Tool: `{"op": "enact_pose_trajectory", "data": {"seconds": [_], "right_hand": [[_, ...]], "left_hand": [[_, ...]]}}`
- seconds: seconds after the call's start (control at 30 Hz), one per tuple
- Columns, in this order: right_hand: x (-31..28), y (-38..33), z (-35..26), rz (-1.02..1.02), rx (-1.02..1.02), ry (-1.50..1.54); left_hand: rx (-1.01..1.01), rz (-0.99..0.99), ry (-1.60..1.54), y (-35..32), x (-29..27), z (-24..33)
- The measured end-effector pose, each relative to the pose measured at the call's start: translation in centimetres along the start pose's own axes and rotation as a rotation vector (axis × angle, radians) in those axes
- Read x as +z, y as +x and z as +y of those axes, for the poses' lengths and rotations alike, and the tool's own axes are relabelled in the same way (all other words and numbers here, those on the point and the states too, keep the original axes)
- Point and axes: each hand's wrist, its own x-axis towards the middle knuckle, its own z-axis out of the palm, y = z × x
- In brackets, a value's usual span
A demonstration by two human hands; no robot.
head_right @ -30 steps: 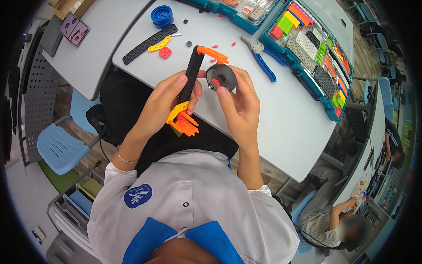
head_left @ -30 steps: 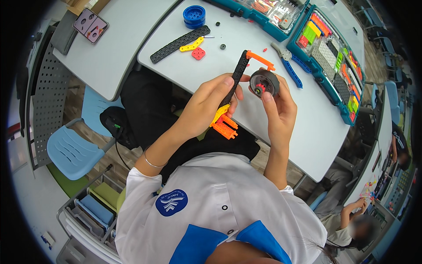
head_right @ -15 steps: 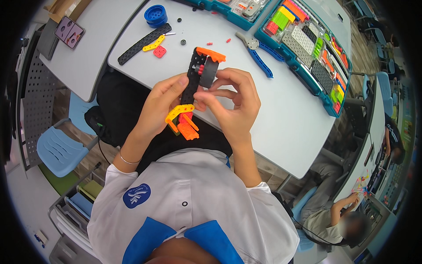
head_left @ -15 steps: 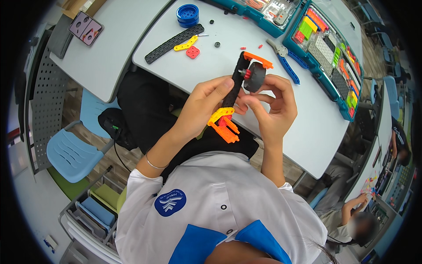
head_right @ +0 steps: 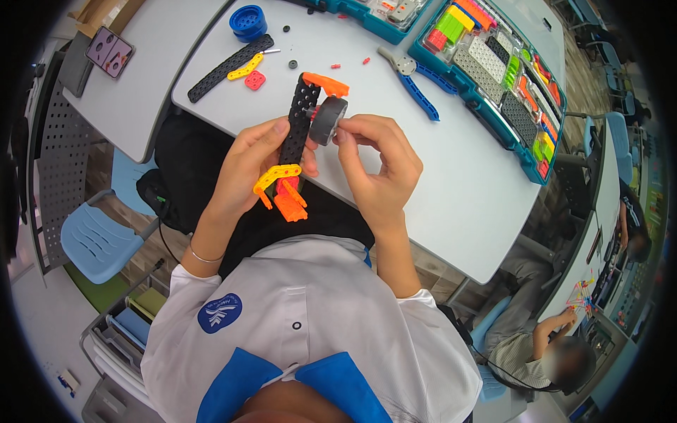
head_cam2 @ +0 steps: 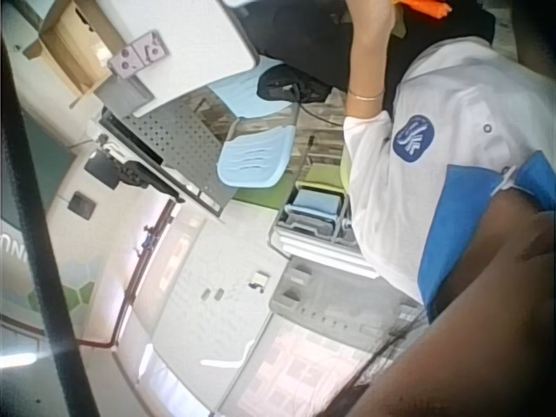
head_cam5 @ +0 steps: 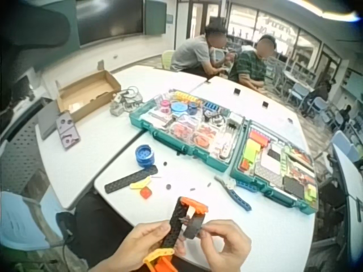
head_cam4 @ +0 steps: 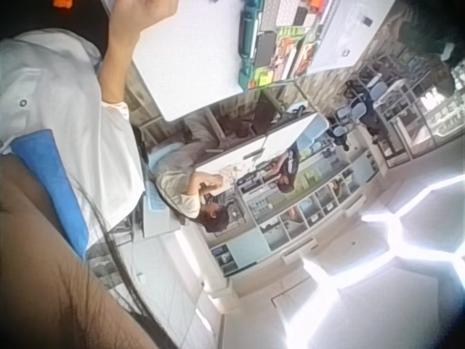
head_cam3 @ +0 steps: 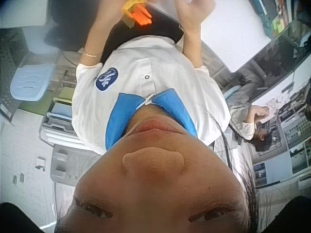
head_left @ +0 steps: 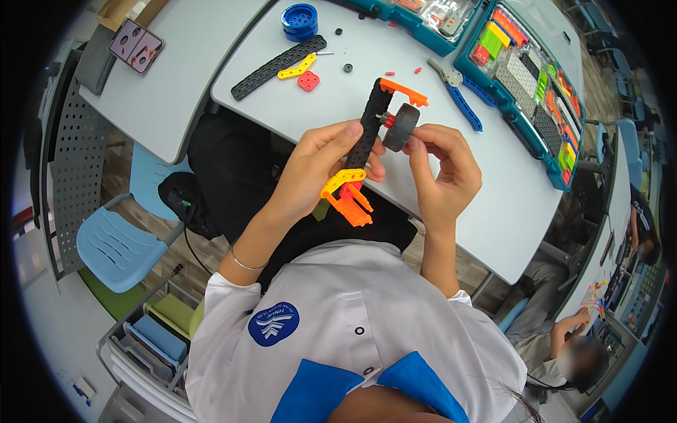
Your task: The person assembles a mechanical model using colorful plastic parts, including beams, connectors, and a wheel. They attach pieces by hand, use pliers to secure a connector, and progressively build a wheeled structure on a white table.
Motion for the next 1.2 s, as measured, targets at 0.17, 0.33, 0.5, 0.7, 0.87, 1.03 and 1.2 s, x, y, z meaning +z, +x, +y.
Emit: {"op": "enact_pose_trajectory", "data": {"seconds": [0.17, 0.33, 0.5, 0.7, 0.87, 1.03, 1.2], "right_hand": [[-0.1, 0.0, 0.3, -0.017, -0.047, -0.075], [0.1, 0.1, -0.1, -0.016, 0.115, 0.005], [-0.2, -0.1, -0.3, -0.002, 0.339, 0.152], [-0.7, -0.1, -0.1, -0.098, 0.410, 0.208], [-0.7, -0.2, -0.4, -0.114, 0.443, 0.228], [-0.2, 0.1, -0.4, -0.145, 0.379, 0.190], [-0.1, 0.3, 0.3, -0.121, 0.194, -0.001]], "left_hand": [[0.101, 0.029, 0.120, 0.1, -0.1, -0.5], [0.157, 0.091, 0.162, 0.1, 0.2, -0.4], [0.209, 0.122, 0.254, 0.0, 0.7, 0.0], [0.228, 0.153, 0.378, -0.6, 0.9, 0.6], [0.255, 0.166, 0.388, -0.7, 0.6, -0.1], [0.079, 0.098, 0.170, -0.1, 0.0, -0.2], [0.040, 0.135, 0.098, 0.4, -0.2, -0.2]]}}
